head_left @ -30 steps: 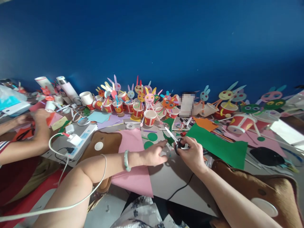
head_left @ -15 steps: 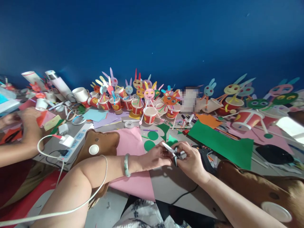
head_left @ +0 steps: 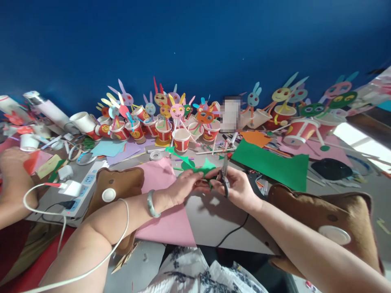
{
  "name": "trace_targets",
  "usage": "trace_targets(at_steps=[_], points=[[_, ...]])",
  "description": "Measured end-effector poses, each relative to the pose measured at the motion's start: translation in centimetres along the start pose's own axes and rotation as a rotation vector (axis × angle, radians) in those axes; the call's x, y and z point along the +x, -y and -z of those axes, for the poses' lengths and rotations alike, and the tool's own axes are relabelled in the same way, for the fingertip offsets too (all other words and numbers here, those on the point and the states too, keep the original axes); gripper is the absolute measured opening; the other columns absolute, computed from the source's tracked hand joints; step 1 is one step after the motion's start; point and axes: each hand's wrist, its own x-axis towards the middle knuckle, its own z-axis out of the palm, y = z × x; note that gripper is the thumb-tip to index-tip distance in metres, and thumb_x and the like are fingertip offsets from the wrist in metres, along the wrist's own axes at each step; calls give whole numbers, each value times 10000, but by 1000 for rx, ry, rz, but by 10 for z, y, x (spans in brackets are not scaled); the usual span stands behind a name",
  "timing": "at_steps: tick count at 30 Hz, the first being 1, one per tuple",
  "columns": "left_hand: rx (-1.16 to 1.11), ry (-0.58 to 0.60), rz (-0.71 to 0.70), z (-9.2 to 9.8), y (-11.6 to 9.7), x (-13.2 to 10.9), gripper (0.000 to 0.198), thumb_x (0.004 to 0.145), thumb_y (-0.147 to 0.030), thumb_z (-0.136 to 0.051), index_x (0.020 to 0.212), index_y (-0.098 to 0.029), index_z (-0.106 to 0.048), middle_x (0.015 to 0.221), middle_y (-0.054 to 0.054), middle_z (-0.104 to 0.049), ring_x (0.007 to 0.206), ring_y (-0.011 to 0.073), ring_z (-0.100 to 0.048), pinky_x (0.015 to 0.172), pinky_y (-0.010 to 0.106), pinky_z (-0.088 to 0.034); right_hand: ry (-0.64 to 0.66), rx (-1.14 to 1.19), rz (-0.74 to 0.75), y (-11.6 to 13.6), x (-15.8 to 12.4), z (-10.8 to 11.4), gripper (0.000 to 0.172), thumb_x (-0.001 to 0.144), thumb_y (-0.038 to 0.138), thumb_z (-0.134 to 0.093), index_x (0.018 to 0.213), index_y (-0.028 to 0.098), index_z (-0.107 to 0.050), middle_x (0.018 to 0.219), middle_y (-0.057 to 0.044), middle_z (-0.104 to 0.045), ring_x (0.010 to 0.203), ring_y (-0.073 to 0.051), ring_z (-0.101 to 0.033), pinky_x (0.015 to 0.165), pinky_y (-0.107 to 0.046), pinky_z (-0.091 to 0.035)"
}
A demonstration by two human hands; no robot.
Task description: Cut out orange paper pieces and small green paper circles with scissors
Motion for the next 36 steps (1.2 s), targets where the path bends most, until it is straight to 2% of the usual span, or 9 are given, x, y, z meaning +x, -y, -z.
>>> trace_targets(at_steps=[3, 6, 9, 13, 20, 24, 27, 32, 36], points=[[-105, -71, 153, 4, -6, 3, 336, 750, -414, -734, 723, -194, -481, 603, 2, -617, 576, 173, -667, 562, 278, -519, -265, 21, 15, -4, 0, -2, 138, 783, 308, -740, 765, 205, -649, 853, -43, -728, 743, -193, -664, 674, -307, -516], [-109, -99, 117, 6, -15, 1, 326, 758, -396, -729, 715, -191, -480, 621, -7, -615, 605, 166, -678, 599, 277, -536, -367, 94, -34, -12, 3, -2, 202, 731, 315, -805, 765, 211, -634, 880, -37, -716, 731, -180, -649, 670, -306, -523], [-27, -48, 79, 7, -20, -1, 317, 778, -403, -710, 686, -197, -487, 631, -11, -611, 624, 168, -677, 622, 295, -545, -323, 225, -118, -17, 7, -3, 285, 667, 333, -852, 714, 208, -601, 886, -31, -710, 688, -160, -635, 653, -303, -533], [64, 2, 49, 9, -21, -2, 299, 788, -395, -702, 667, -196, -514, 619, -14, -620, 609, 156, -658, 638, 295, -541, -299, 323, -167, -15, 9, -4, 357, 592, 335, -892, 655, 209, -565, 730, 10, -654, 628, -143, -588, 605, -283, -507], [281, 129, -25, 5, -25, -2, 261, 686, -341, -808, 727, -150, -635, 618, 2, -642, 545, 123, -575, 520, 245, -457, -255, 392, -242, -4, 9, -7, 393, 546, 354, -907, 613, 202, -550, 645, 30, -613, 536, -106, -513, 511, -249, -459], [249, 52, -24, 8, -23, 0, 291, 709, -385, -784, 792, -150, -634, 588, -16, -615, 508, 114, -568, 472, 227, -418, -189, 387, -243, -2, 6, -10, 442, 557, 372, -902, 572, 198, -496, 600, 46, -556, 511, -86, -463, 482, -232, -419], [179, -39, -84, 8, -20, 0, 324, 699, -385, -793, 721, -163, -558, 582, -49, -552, 508, 99, -568, 467, 209, -412, -146, 346, -254, -3, 3, -11, 443, 594, 411, -881, 595, 207, -488, 572, 51, -530, 503, -94, -462, 478, -245, -421], [149, 44, -91, 4, -7, -6, 350, 679, -400, -819, 791, -157, -594, 640, -26, -604, 530, 89, -549, 520, 222, -436, -96, 328, -240, -6, -1, -13, 432, 649, 484, -840, 632, 221, -498, 586, 30, -584, 504, -129, -522, 498, -289, -476], [184, 31, -88, 7, -4, -5, 299, 747, -402, -762, 781, -155, -596, 617, -23, -595, 524, 82, -523, 518, 217, -410, -105, 312, -230, -5, -2, -13, 396, 664, 473, -845, 650, 214, -547, 601, 19, -614, 536, -145, -565, 514, -278, -484]])
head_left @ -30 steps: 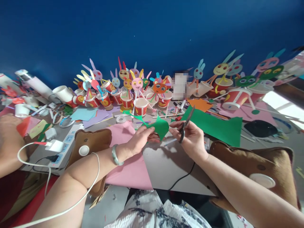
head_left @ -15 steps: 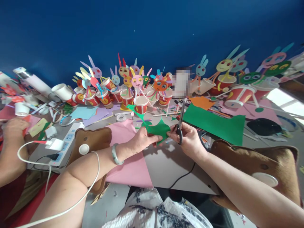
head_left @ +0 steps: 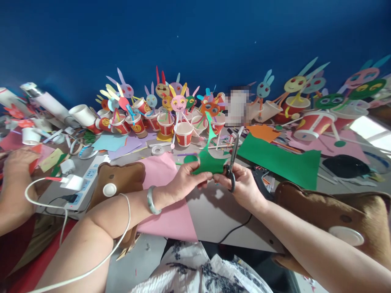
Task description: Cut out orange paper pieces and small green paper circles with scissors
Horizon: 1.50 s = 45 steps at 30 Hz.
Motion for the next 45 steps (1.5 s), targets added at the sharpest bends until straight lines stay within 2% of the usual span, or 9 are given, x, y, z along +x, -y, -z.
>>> trace_targets(at_steps=[4, 9, 13, 21, 24, 28, 32, 37, 45], points=[[-16, -89, -36, 8, -11, 6, 238, 781, -358, -715, 769, -165, -575, 577, -39, -570, 520, 79, -517, 505, 206, -393, -7, -81, 34, 7, 2, 3, 330, 740, 503, -789, 777, 201, -660, 702, -20, -670, 638, -176, -627, 582, -284, -507], [-84, -150, -110, 15, -27, 11, 232, 772, -326, -707, 761, -166, -539, 599, -39, -570, 532, 75, -530, 514, 206, -400, 57, -289, 66, 5, 5, 5, 362, 834, 551, -670, 795, 192, -651, 716, -47, -682, 668, -205, -655, 600, -308, -521], [-134, -189, -131, 16, -34, 11, 264, 736, -350, -736, 792, -159, -563, 649, -30, -598, 536, 73, -556, 487, 195, -391, 18, -431, 124, -2, 5, 2, 273, 812, 462, -711, 822, 193, -664, 742, -57, -693, 696, -210, -651, 591, -307, -523], [-126, -195, -135, 15, -36, 9, 305, 724, -385, -750, 812, -150, -577, 725, 21, -686, 522, 79, -580, 481, 207, -406, 4, -423, 150, -8, 4, 4, 154, 797, 319, -699, 893, 206, -661, 763, -47, -681, 723, -207, -647, 642, -322, -531], [-123, -202, -139, 15, -36, 9, 298, 727, -378, -748, 805, -152, -570, 693, 9, -674, 507, 75, -568, 478, 205, -405, 1, -449, 144, -8, 5, 4, 205, 789, 388, -720, 829, 205, -637, 751, -40, -667, 704, -195, -597, 657, -323, -508], [-104, -198, -150, 16, -35, 9, 271, 751, -372, -727, 810, -151, -582, 659, 0, -655, 503, 76, -564, 484, 206, -416, 139, -389, 92, -2, 5, 5, 396, 807, 566, -679, 730, 197, -556, 727, -27, -614, 660, -169, -543, 614, -300, -468], [-65, -195, -168, 18, -32, 9, 260, 766, -381, -711, 820, -151, -604, 669, 5, -655, 507, 76, -565, 490, 207, -428, 227, -427, 75, 5, 4, 8, 519, 803, 701, -604, 775, 184, -566, 705, -18, -581, 659, -170, -513, 579, -290, -423], [-8, -177, -166, 17, -30, 7, 229, 783, -363, -697, 812, -160, -593, 680, 12, -675, 524, 91, -591, 517, 217, -460, 302, -446, 34, 12, 4, 8, 577, 803, 747, -557, 775, 171, -573, 658, -19, -590, 620, -157, -480, 540, -276, -378], [52, -134, -170, 16, -29, 2, 217, 803, -352, -695, 849, -154, -619, 708, 20, -687, 559, 113, -629, 536, 233, -503, 368, -372, -10, 19, 2, 4, 646, 755, 824, -536, 740, 179, -540, 640, 7, -490, 601, -135, -420, 526, -259, -349]])
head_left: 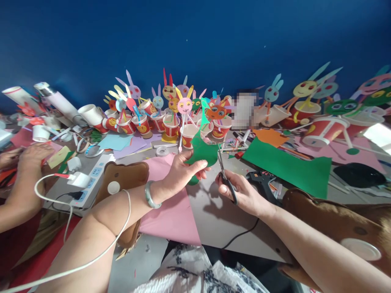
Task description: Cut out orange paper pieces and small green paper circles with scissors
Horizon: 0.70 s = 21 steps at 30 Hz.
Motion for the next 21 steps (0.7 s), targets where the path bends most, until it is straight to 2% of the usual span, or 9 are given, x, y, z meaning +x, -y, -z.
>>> trace_targets(at_steps=[10, 21], points=[[10, 61, 8, 0, -1, -2, 219, 803, -358, -700, 815, -154, -619, 696, 13, -672, 541, 96, -602, 525, 210, -475, 27, 91, 1, 1, 0, 0, 662, 732, 837, -555, 753, 176, -533, 664, 15, -479, 607, -131, -427, 532, -253, -365], [31, 63, 72, -5, -5, -5, 229, 791, -351, -703, 777, -139, -619, 640, 7, -655, 540, 99, -611, 537, 211, -484, 49, 79, 20, -5, 1, 2, 668, 752, 835, -537, 758, 167, -519, 672, 6, -488, 611, -130, -431, 535, -250, -361]])
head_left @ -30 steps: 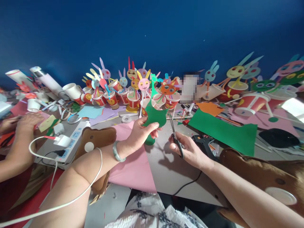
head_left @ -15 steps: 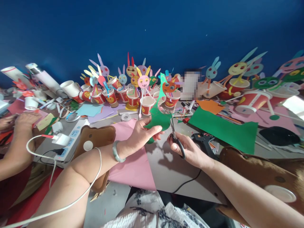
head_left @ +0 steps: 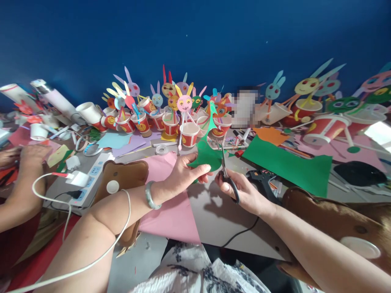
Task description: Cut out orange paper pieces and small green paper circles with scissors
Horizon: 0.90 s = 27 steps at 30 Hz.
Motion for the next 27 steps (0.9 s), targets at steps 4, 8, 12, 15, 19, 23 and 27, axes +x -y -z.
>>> trace_targets(at_steps=[4, 8, 12, 15, 19, 23, 27], points=[[-2, 17, -23, 1, 2, 0, 203, 805, -334, -689, 791, -142, -623, 658, 3, -658, 552, 96, -616, 548, 211, -490, -3, 12, -4, 1, 0, 0, 660, 751, 832, -542, 757, 172, -520, 671, 2, -496, 613, -136, -441, 542, -256, -378], [6, 40, -52, 2, 3, 0, 199, 824, -331, -671, 788, -142, -621, 667, 5, -651, 564, 94, -612, 564, 215, -494, -1, 16, -4, 2, 0, -1, 656, 753, 829, -543, 749, 174, -515, 670, 8, -475, 610, -132, -422, 540, -254, -360], [0, 42, -46, 2, 3, 1, 191, 825, -319, -669, 786, -139, -617, 660, 2, -645, 561, 94, -608, 560, 213, -490, 14, 20, -7, 2, 0, 0, 653, 764, 823, -538, 755, 170, -512, 690, 3, -483, 628, -134, -428, 559, -255, -359], [7, 35, -33, 2, 2, 1, 208, 819, -334, -678, 780, -138, -620, 652, 5, -646, 556, 96, -605, 559, 215, -487, 15, 18, -6, 3, 0, 0, 663, 756, 834, -533, 751, 171, -511, 683, 5, -480, 627, -134, -426, 560, -256, -350], [20, 37, -34, 3, 1, 0, 213, 824, -341, -673, 771, -140, -625, 633, 5, -645, 556, 95, -594, 565, 217, -483, 18, 8, 0, 3, -1, 1, 668, 756, 837, -530, 746, 169, -514, 675, 6, -480, 626, -133, -418, 558, -255, -337], [16, 35, -27, 3, 1, 1, 202, 823, -329, -672, 768, -140, -626, 629, 2, -642, 552, 90, -589, 557, 211, -478, 26, 13, -3, 2, 0, 1, 661, 761, 830, -533, 755, 169, -514, 673, 11, -471, 618, -130, -411, 550, -253, -330], [-1, 27, -11, 2, 1, 1, 203, 812, -333, -682, 785, -141, -622, 643, 1, -646, 550, 92, -600, 556, 215, -482, 26, 24, -4, 3, 0, 0, 650, 774, 815, -536, 777, 166, -526, 709, 1, -485, 649, -138, -431, 572, -255, -353]])
